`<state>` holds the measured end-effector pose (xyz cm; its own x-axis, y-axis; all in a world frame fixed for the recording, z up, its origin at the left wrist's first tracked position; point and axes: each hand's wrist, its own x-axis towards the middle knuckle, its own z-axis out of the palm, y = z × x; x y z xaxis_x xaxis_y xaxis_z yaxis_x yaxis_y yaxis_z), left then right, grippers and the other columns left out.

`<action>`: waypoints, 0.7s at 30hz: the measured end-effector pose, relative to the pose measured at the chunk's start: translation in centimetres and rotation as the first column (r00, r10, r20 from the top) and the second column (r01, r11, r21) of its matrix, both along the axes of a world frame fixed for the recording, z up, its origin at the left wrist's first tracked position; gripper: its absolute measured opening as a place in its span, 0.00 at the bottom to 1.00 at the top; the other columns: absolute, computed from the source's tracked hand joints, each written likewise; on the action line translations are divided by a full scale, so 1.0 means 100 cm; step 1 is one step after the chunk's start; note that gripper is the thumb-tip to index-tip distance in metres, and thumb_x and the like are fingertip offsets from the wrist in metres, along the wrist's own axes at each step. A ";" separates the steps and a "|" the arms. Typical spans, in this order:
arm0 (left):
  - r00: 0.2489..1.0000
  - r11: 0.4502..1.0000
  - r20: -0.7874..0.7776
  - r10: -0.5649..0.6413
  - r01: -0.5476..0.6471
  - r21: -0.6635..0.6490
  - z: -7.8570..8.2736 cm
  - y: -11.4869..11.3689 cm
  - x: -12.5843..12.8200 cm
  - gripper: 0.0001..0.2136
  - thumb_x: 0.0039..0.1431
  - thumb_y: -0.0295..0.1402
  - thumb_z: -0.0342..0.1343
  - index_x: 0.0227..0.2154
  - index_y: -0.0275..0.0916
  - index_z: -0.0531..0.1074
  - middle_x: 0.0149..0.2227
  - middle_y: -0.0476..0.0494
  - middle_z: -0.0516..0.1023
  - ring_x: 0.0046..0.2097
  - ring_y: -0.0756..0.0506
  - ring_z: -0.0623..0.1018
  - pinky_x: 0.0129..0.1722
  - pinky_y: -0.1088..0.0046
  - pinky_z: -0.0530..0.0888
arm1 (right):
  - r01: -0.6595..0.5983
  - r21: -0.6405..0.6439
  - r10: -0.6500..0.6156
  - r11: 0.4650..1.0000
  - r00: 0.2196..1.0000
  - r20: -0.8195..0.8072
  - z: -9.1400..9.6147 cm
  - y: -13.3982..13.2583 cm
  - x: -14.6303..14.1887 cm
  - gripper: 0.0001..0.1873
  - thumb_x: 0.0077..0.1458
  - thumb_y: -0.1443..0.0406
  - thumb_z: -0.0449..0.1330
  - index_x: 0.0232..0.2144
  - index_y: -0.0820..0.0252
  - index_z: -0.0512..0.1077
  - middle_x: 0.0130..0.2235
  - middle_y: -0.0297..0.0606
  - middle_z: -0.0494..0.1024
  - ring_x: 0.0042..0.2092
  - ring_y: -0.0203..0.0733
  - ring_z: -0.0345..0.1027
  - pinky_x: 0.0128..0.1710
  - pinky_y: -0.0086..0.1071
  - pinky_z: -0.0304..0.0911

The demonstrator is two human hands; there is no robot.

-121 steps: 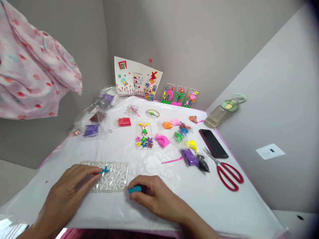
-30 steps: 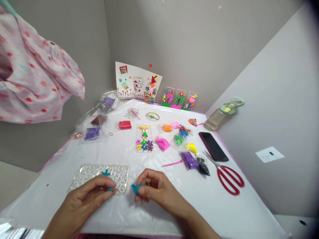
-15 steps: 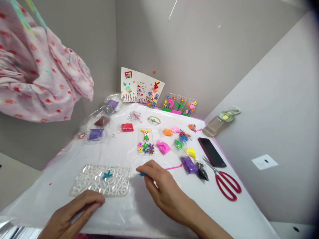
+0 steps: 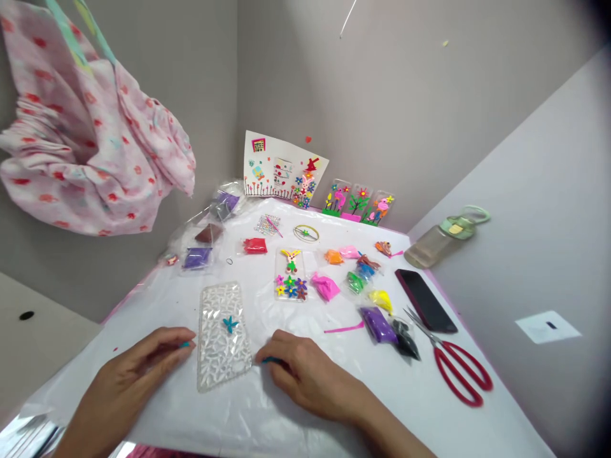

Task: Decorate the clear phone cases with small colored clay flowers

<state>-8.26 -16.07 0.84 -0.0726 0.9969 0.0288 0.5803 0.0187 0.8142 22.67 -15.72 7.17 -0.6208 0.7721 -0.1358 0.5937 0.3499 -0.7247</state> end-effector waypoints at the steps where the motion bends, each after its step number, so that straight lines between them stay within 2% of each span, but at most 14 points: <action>1: 1.000 1.000 -0.028 -0.013 0.013 0.004 0.001 0.001 -0.001 0.17 0.56 0.56 0.60 0.36 0.51 0.82 0.39 0.53 0.86 0.39 0.45 0.85 0.37 0.82 0.79 | 0.023 -0.025 -0.024 0.999 0.999 -0.035 -0.002 0.002 0.001 0.18 0.63 0.73 0.54 0.51 0.58 0.78 0.49 0.40 0.79 0.48 0.41 0.74 0.52 0.31 0.66; 5: 0.985 0.992 -0.124 -0.118 0.123 0.038 0.014 0.003 0.010 0.21 0.63 0.55 0.52 0.25 0.44 0.74 0.24 0.54 0.76 0.26 0.49 0.77 0.27 0.82 0.74 | 0.074 -0.072 -0.081 0.995 0.991 -0.104 -0.009 0.009 0.002 0.18 0.62 0.73 0.55 0.49 0.58 0.80 0.48 0.39 0.80 0.48 0.40 0.75 0.51 0.31 0.66; 8: 0.990 0.990 -0.108 -0.087 0.098 0.106 0.025 0.007 0.028 0.24 0.64 0.54 0.50 0.20 0.43 0.69 0.20 0.54 0.70 0.23 0.50 0.72 0.23 0.81 0.70 | 0.078 -0.086 -0.089 0.993 0.986 -0.142 -0.012 0.008 0.003 0.18 0.61 0.73 0.56 0.49 0.58 0.80 0.48 0.38 0.81 0.48 0.39 0.75 0.51 0.30 0.66; 11: 0.995 0.986 -0.015 -0.097 0.098 0.135 0.029 0.012 0.042 0.19 0.61 0.53 0.55 0.26 0.45 0.76 0.27 0.53 0.79 0.29 0.48 0.79 0.31 0.82 0.75 | 0.088 -0.092 -0.103 0.992 0.981 -0.165 -0.013 0.006 0.004 0.18 0.61 0.73 0.56 0.48 0.58 0.80 0.48 0.38 0.81 0.48 0.39 0.75 0.51 0.29 0.66; 15: 0.989 0.994 0.115 -0.095 0.088 0.061 0.021 0.015 0.046 0.16 0.58 0.53 0.61 0.37 0.48 0.81 0.40 0.51 0.85 0.44 0.44 0.83 0.45 0.80 0.77 | 0.092 -0.094 -0.107 0.991 0.980 -0.169 -0.014 0.006 0.005 0.18 0.60 0.73 0.56 0.48 0.58 0.80 0.47 0.38 0.81 0.47 0.39 0.75 0.50 0.28 0.66; 18: 0.987 0.998 0.150 -0.055 0.054 0.006 0.015 0.013 0.043 0.18 0.56 0.56 0.62 0.38 0.48 0.81 0.42 0.50 0.85 0.45 0.43 0.83 0.46 0.77 0.78 | 0.092 -0.100 -0.108 0.991 0.979 -0.174 -0.013 0.006 0.004 0.18 0.60 0.73 0.56 0.48 0.58 0.80 0.47 0.38 0.81 0.47 0.39 0.74 0.51 0.28 0.65; 21: 0.993 0.998 0.103 -0.061 0.058 0.031 0.015 0.013 0.042 0.19 0.57 0.57 0.61 0.37 0.48 0.81 0.41 0.50 0.85 0.44 0.43 0.83 0.45 0.76 0.78 | 0.101 -0.125 -0.123 0.987 0.977 -0.177 -0.012 0.006 0.003 0.17 0.61 0.73 0.56 0.48 0.58 0.80 0.47 0.37 0.81 0.46 0.38 0.74 0.49 0.28 0.65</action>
<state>-4.05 -14.77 2.34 -0.0170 0.9985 0.0524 0.4920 -0.0372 0.8698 23.02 -15.07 6.01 -0.5538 0.8241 -0.1189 0.4775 0.1974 -0.8562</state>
